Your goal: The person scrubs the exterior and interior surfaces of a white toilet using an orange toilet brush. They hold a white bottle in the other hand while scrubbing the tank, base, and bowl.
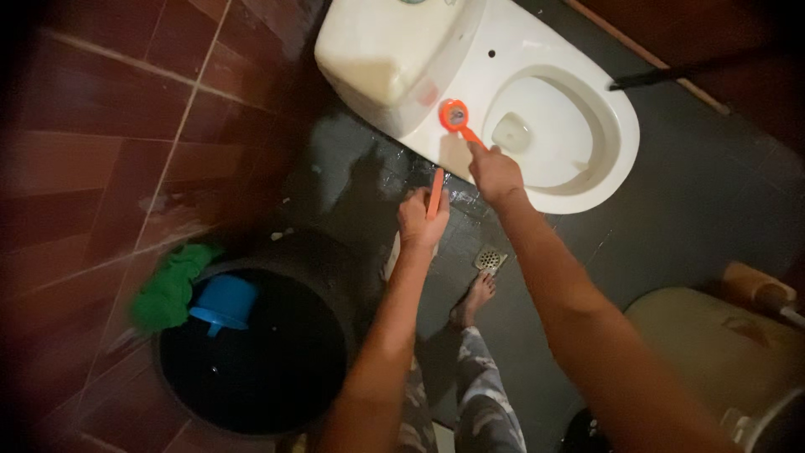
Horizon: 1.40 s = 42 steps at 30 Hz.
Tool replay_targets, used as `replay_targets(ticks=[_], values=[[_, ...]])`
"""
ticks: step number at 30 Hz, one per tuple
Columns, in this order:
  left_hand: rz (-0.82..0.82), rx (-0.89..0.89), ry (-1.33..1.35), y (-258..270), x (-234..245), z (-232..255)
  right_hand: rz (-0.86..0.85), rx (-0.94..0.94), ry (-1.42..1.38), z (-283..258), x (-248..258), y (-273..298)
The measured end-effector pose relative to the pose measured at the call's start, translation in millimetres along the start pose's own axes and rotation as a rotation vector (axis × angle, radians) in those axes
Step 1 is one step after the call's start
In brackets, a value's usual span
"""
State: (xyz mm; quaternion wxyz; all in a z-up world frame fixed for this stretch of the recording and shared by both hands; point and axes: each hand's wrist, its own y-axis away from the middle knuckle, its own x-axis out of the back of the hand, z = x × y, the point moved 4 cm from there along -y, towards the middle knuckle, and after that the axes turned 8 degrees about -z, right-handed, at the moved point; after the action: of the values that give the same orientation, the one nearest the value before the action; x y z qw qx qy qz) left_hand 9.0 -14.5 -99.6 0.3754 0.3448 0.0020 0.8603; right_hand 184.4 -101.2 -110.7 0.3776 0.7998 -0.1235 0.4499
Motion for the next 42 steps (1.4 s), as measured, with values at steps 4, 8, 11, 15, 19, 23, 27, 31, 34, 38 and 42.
replay_targets(ticks=[4,8,11,15,19,23,27,31,34,38,42], values=[[-0.028,0.051,0.013,-5.4,-1.5,5.5,-0.063,0.013,0.037,-9.3,-12.1,23.4],[-0.079,0.051,-0.005,-8.5,-6.0,12.4,-0.144,0.017,0.055,-0.3,-18.0,67.9],[-0.129,0.105,0.041,-6.5,-7.0,13.7,-0.240,-0.048,0.071,16.0,-13.0,71.3],[-0.030,0.052,0.044,-3.3,-4.9,14.2,-0.068,-0.069,0.064,23.3,3.4,40.1],[-0.071,0.128,0.030,0.8,-6.2,7.4,0.013,-0.059,0.119,16.5,6.1,-7.1],[-0.082,0.120,0.018,2.9,-1.3,-1.5,-0.029,0.003,0.128,2.2,-5.7,-4.7],[0.014,0.012,0.064,9.5,7.6,3.6,-0.066,0.104,0.142,4.4,-19.1,45.4],[-0.013,0.046,0.059,12.0,21.2,8.4,-0.126,0.063,0.150,24.1,-13.5,69.5],[0.031,-0.011,0.108,11.0,30.0,11.5,-0.115,-0.067,0.128,26.6,-1.0,64.3],[0.077,-0.053,0.165,6.3,37.5,10.2,-0.055,-0.139,0.082,16.4,11.3,21.0],[0.153,-0.087,0.151,2.7,45.8,11.2,0.036,-0.005,0.098,-3.8,4.2,-15.3]])
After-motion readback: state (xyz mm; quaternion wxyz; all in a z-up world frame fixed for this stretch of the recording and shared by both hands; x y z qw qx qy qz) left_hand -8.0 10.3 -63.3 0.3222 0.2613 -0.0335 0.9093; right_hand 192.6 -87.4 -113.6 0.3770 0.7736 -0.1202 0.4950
